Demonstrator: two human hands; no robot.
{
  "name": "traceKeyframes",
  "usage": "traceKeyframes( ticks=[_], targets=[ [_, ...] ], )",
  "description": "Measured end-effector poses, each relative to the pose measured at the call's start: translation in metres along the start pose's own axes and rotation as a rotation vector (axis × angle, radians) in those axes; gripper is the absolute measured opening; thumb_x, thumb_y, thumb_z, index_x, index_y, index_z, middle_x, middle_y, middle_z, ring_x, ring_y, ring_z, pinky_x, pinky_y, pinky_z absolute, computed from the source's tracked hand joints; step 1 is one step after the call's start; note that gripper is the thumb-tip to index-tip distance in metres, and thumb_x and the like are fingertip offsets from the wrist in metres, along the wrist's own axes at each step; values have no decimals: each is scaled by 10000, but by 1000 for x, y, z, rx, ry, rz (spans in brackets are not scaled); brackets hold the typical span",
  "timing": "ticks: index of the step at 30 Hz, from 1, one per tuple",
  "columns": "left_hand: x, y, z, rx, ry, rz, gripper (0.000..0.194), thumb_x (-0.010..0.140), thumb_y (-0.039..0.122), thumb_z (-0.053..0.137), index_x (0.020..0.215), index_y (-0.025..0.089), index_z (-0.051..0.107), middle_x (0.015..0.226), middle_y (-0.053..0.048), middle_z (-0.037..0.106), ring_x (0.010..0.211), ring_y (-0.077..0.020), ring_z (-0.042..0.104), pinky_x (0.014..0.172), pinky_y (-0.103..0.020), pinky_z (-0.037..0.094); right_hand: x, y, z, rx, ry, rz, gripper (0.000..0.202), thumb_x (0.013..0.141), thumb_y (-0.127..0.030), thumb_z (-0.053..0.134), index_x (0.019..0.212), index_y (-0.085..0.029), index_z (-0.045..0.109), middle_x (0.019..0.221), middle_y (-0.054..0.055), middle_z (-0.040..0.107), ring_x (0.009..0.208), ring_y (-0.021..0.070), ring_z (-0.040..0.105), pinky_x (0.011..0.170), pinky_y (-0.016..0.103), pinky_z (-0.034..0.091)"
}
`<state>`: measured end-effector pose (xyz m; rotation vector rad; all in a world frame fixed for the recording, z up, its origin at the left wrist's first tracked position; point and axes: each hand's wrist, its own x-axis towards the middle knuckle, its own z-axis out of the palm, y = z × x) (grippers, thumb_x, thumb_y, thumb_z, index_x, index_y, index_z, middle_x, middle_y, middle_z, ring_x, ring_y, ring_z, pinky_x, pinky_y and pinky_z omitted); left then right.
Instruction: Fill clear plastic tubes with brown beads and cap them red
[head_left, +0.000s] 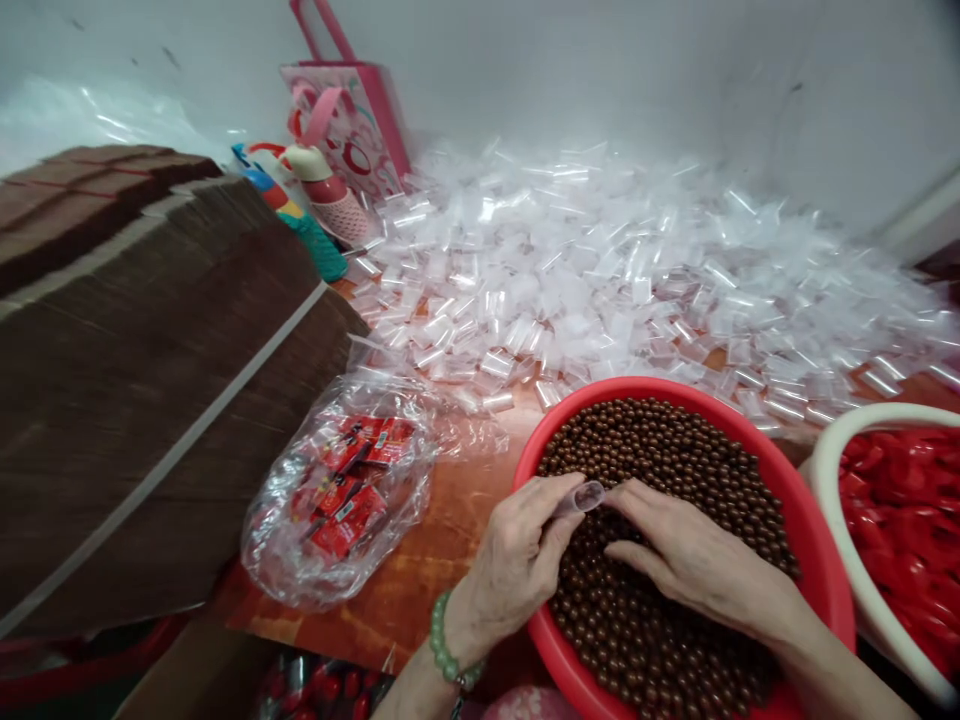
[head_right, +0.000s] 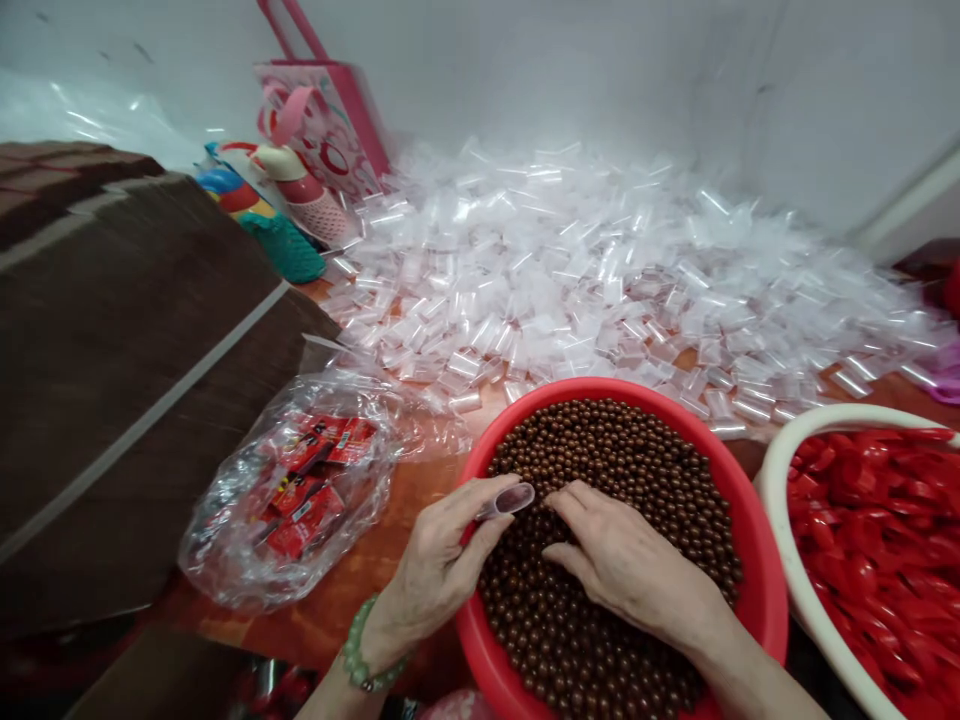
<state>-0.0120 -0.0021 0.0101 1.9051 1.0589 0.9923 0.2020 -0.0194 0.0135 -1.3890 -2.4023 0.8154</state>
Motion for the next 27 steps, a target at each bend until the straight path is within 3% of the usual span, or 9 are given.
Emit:
traceKeyframes(
  ticks=[4,7,9,11,15,18,21,24,27],
  targets=[
    [1,4,13,-45,-120,-41,199,927,125,552,1082,157,672,1044,-75,756,953,-163,708,884,-262,569,-2,-5,-20,353,124,-35,237,947,-271,593,1181,-236,581,1005,32,641,788,136,620,718,252,547],
    [0,2,21,176,-132,72,254,946,94,475,1135,137,639,1067,-111,732,968,-192,683,895,-322,572,0,-4,-18,384,191,-42,205,951,-248,587,1153,-218,601,997,39,650,849,149,621,783,278,540],
    [-1,0,26,468,-150,155,347,929,44,426,1230,99,590,1134,-154,693,1031,-235,644,942,-406,551,2,0,-16,326,131,-38,221,950,-221,585,1170,-213,596,1085,57,655,991,176,625,910,331,522],
    [-3,-1,31,747,-271,189,406,901,19,416,1282,55,553,1137,-176,665,1033,-269,615,943,-462,537,3,5,-14,248,29,-18,265,937,-241,610,1198,-207,580,1144,67,652,1075,198,618,980,371,501],
    [-4,3,36,1014,-483,252,446,886,26,408,1317,-27,507,1141,-209,620,1033,-296,591,923,-466,519,3,15,-10,88,-60,44,229,945,-249,592,1163,-180,585,1143,85,656,1089,220,627,979,400,510],
    [1,8,35,1045,-524,302,424,893,37,392,1288,-16,538,1182,-219,601,1061,-301,582,949,-478,493,2,21,-10,-50,-38,88,179,937,-178,571,1111,-162,612,1087,99,673,1039,241,644,938,426,529],
    [15,13,38,977,-618,284,339,903,53,395,1157,21,618,1058,-180,644,1002,-287,601,928,-462,503,-1,26,-15,-126,33,130,156,937,-172,564,1078,-163,630,1053,102,688,983,243,661,897,417,545],
    [34,16,50,850,-796,260,289,880,30,410,1053,30,642,963,-175,665,946,-280,618,843,-416,536,-4,31,-19,-186,103,161,158,941,-188,558,1077,-165,634,1075,113,685,998,255,660,895,419,547],
    [45,15,68,778,-906,297,301,824,4,440,1060,14,625,1012,-210,670,957,-285,617,808,-402,546,-8,36,-20,-235,139,178,184,938,-182,554,1103,-163,631,1092,116,684,1015,265,656,916,439,540]
  ],
)
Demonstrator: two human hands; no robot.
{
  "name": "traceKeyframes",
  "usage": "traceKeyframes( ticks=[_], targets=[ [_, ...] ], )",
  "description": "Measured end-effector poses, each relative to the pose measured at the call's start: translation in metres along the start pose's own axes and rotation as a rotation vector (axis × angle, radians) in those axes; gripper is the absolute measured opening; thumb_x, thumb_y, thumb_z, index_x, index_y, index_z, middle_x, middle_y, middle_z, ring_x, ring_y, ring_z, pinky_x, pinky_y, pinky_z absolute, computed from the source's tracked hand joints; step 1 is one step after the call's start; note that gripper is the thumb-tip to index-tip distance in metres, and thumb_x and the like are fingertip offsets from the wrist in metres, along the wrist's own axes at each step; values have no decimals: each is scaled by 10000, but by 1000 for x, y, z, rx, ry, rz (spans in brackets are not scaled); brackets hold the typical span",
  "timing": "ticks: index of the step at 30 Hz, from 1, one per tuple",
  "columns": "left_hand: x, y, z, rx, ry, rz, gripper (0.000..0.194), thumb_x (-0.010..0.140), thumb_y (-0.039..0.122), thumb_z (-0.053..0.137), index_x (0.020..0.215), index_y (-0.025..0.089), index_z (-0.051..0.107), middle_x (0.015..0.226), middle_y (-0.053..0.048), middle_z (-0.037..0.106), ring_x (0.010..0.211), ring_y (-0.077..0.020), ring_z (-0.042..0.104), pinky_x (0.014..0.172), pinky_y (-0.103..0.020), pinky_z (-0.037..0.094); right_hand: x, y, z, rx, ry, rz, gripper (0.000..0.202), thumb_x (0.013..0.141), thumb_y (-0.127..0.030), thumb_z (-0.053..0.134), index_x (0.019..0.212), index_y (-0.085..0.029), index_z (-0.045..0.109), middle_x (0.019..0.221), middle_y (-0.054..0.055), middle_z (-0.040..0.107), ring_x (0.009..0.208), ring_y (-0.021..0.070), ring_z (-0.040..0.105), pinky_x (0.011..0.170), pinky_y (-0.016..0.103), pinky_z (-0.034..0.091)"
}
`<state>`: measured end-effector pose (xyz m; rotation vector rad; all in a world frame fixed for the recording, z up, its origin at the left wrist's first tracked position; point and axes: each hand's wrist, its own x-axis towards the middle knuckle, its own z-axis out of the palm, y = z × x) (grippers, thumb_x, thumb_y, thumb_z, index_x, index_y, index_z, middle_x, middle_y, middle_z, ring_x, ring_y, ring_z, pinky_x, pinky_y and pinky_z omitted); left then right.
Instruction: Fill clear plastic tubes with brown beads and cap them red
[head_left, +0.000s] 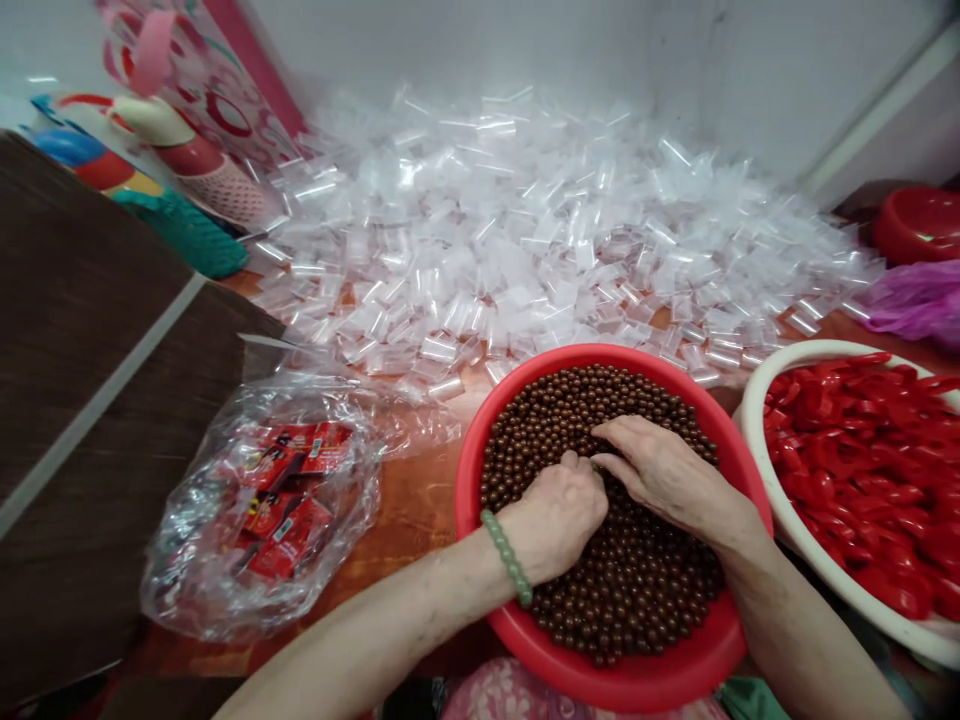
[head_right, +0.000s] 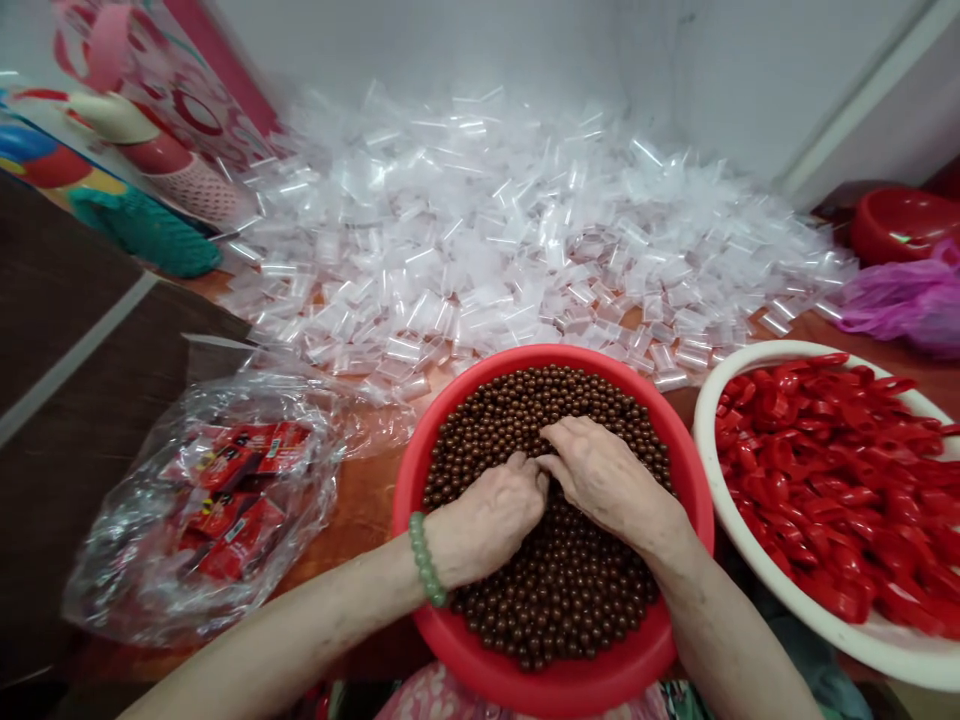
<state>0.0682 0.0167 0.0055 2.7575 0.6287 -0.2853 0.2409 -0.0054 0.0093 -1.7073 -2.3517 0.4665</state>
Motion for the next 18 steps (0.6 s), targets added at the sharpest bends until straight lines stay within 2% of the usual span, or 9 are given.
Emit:
traceKeyframes(
  ticks=[2,5,8,13,18],
  targets=[
    [8,3,4,-30,-1,47,371,791,12,470,1143,4,585,1114,-226,647,1052,-297,599,862,-408,540,-1,3,0,-7,33,9,190,942,-183,547,1112,-161,631,1085,111,689,1010,260,658,922,439,540],
    [11,7,8,-222,-19,101,492,740,20,512,1231,12,514,1219,-222,596,1163,-304,557,951,-411,516,0,6,-3,6,98,19,194,949,-201,546,1115,-152,632,1076,112,700,1014,256,663,931,434,542],
    [10,3,7,-486,7,129,448,760,55,546,1206,69,511,1247,-191,572,1180,-295,546,1020,-426,481,0,6,-8,44,137,32,200,942,-197,556,1121,-150,633,1079,111,707,1036,257,663,948,436,539],
    [2,-11,-2,-823,230,150,338,811,103,601,1145,116,550,1193,-148,599,1131,-268,558,1047,-432,445,0,5,-12,63,124,47,191,945,-167,539,1105,-132,638,1076,119,707,1042,259,664,951,435,534],
    [-17,-18,-9,-1064,396,62,324,796,143,721,1102,154,617,1110,-92,635,1043,-219,589,984,-365,459,-3,5,-11,184,121,49,194,959,-170,505,1102,-162,635,1082,94,708,1010,237,668,931,428,538]
  ],
)
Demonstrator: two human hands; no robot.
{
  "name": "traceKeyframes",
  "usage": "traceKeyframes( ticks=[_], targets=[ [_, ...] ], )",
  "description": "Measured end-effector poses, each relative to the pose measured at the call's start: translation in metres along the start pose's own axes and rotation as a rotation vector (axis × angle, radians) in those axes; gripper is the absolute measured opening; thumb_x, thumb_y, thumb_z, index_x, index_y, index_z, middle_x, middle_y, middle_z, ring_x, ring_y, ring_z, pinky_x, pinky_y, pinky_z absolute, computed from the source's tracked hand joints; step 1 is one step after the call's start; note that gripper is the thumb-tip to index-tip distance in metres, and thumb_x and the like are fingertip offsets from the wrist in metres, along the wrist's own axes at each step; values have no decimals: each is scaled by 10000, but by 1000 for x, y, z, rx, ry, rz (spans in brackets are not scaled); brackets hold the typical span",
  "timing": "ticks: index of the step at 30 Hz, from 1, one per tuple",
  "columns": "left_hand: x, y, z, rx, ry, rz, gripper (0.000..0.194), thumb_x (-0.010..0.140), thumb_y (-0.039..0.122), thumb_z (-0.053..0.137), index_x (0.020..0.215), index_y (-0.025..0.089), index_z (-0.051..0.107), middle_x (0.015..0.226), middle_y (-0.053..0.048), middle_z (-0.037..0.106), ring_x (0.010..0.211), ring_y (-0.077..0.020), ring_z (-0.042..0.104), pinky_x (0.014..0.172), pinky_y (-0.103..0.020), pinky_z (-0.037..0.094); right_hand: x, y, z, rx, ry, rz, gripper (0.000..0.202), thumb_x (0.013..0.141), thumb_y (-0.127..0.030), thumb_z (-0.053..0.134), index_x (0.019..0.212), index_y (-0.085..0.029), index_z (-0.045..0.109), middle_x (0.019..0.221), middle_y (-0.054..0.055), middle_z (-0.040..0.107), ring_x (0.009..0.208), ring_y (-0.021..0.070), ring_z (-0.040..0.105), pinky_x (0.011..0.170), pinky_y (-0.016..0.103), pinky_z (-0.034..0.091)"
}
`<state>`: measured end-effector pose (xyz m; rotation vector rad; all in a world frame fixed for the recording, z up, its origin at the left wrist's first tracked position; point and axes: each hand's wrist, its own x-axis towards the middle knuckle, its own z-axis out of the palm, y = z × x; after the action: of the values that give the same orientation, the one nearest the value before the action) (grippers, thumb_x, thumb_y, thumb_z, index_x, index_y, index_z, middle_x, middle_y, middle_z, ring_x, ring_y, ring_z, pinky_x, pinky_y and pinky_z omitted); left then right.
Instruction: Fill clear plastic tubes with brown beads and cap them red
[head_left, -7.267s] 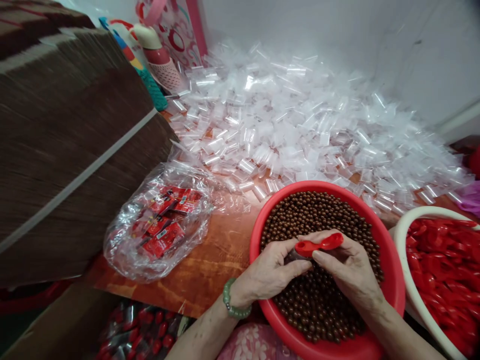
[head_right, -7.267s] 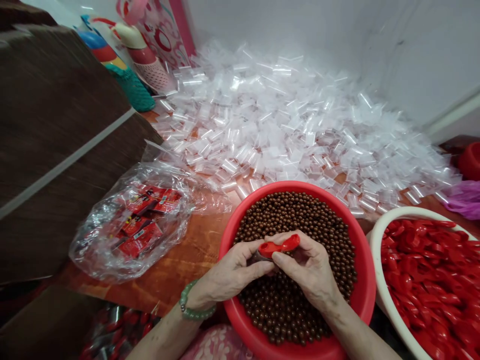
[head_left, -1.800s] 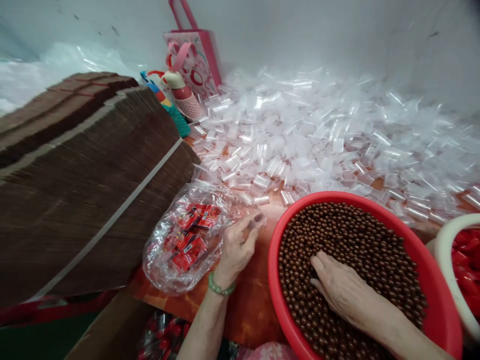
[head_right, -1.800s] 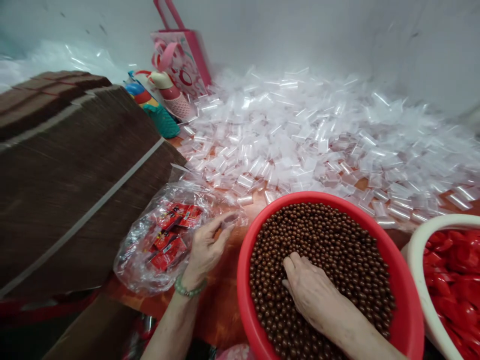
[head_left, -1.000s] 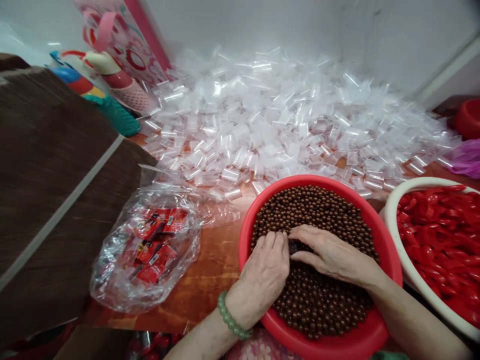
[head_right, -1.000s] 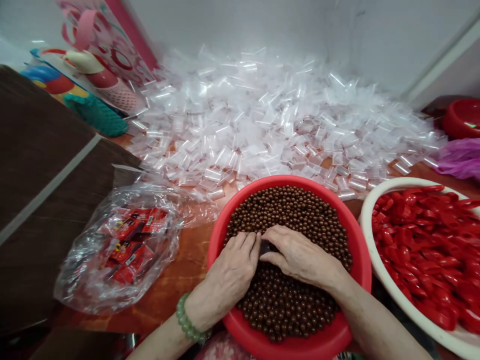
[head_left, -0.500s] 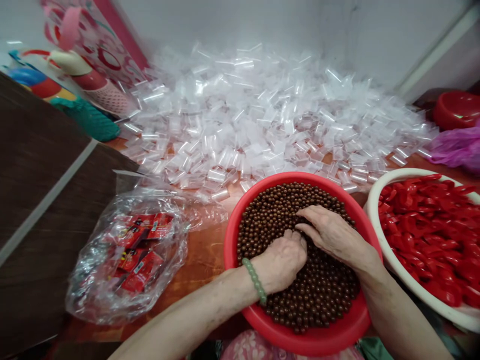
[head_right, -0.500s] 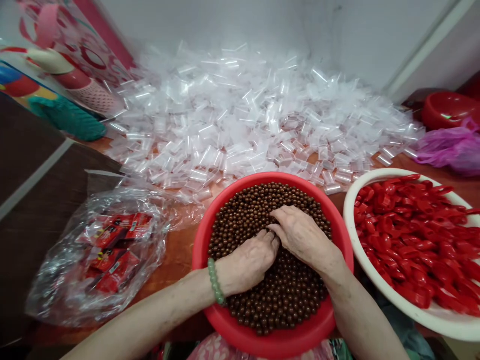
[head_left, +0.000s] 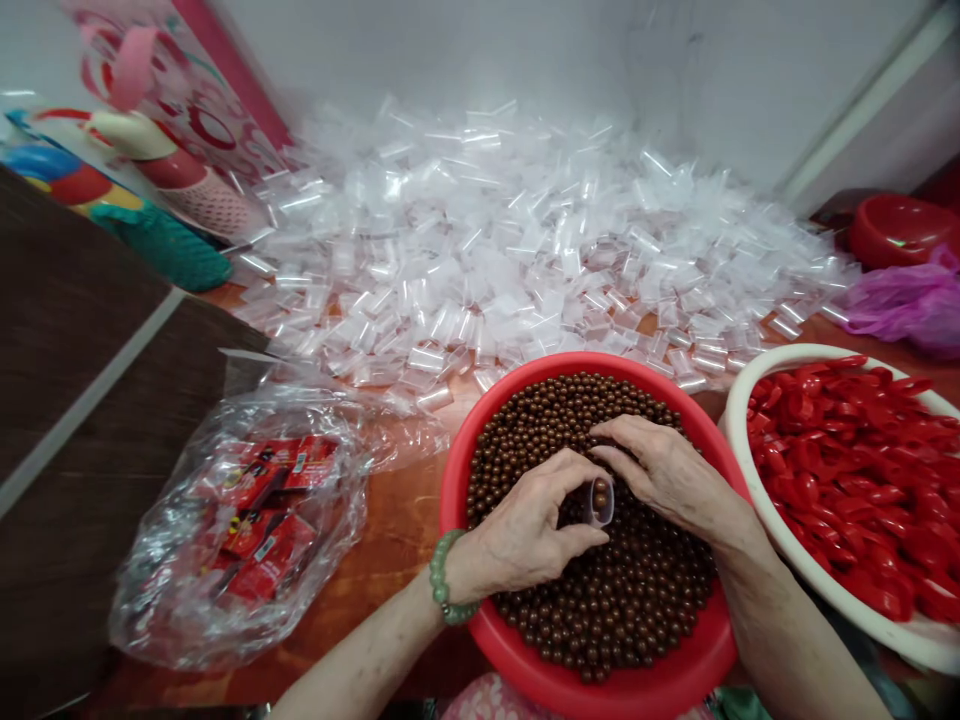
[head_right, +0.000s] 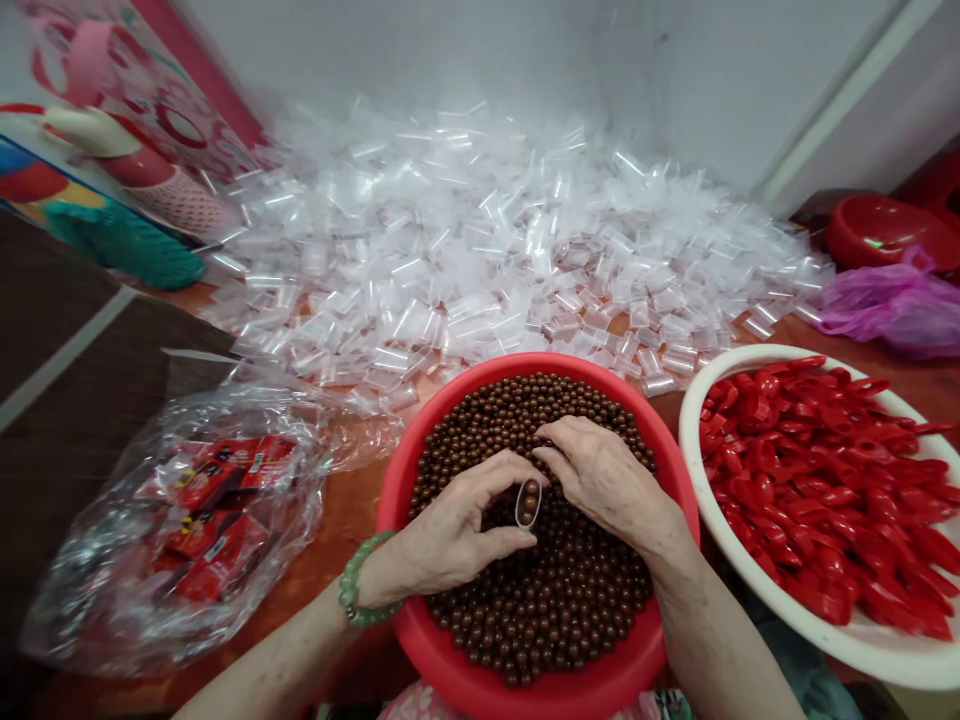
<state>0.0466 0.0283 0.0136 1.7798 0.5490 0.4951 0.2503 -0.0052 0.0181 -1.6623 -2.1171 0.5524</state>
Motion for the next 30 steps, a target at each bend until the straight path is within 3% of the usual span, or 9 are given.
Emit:
traceKeyframes(
  ticks=[5,11,17,19,22,25,28,30],
  targets=[
    [-16,9,-2,-105,154,-21,361,764,108,764,1102,175,653,1155,-69,646,1123,-208,585,1023,-320,417,-1,0,1,96,-1,17,174,962,-216,524,1094,-197,637,1082,65,712,1010,221,665,936,409,521],
    [-24,14,3,-40,250,-72,369,790,58,690,1144,144,634,1083,-72,678,1023,-192,615,938,-299,461,0,-3,0,133,-13,4,162,967,-222,522,1083,-206,635,1061,48,715,1000,192,662,934,348,506],
    [-25,16,-2,-59,283,-39,400,793,73,690,1185,125,633,1111,-93,676,1025,-197,619,934,-306,473,-1,0,14,-155,-357,82,139,914,-172,520,962,-154,649,971,111,670,848,231,661,788,371,526],
    [-25,16,-3,-60,278,-24,416,787,48,681,1192,134,641,1120,-91,679,1038,-198,618,947,-311,470,-3,-1,22,-169,-393,66,185,866,-90,493,936,-146,654,942,106,662,787,210,656,738,342,522],
    [-27,14,-2,-81,281,-10,440,792,33,667,1210,167,648,1135,-77,678,1058,-198,616,970,-319,462,-7,-4,31,-147,-407,24,331,787,5,437,969,-162,656,928,73,667,779,182,658,730,306,517],
    [-30,12,-1,-102,303,-14,467,792,34,665,1235,181,645,1152,-75,670,1066,-200,612,978,-323,460,-7,-7,32,-121,-404,-1,332,761,22,436,922,-176,648,888,47,667,791,182,655,732,304,517],
    [-33,10,0,-127,280,-45,491,781,34,684,1244,196,648,1192,-73,662,1088,-201,602,991,-322,448,-2,-8,22,-108,-373,18,262,832,-3,433,851,-178,628,827,42,654,740,183,639,694,311,512],
    [-33,9,1,-154,268,-76,509,775,27,693,1251,202,646,1203,-70,656,1104,-199,599,1007,-318,437,1,-11,13,-11,-267,31,208,911,-70,456,880,-184,627,856,42,662,779,176,643,723,307,514]
  ],
)
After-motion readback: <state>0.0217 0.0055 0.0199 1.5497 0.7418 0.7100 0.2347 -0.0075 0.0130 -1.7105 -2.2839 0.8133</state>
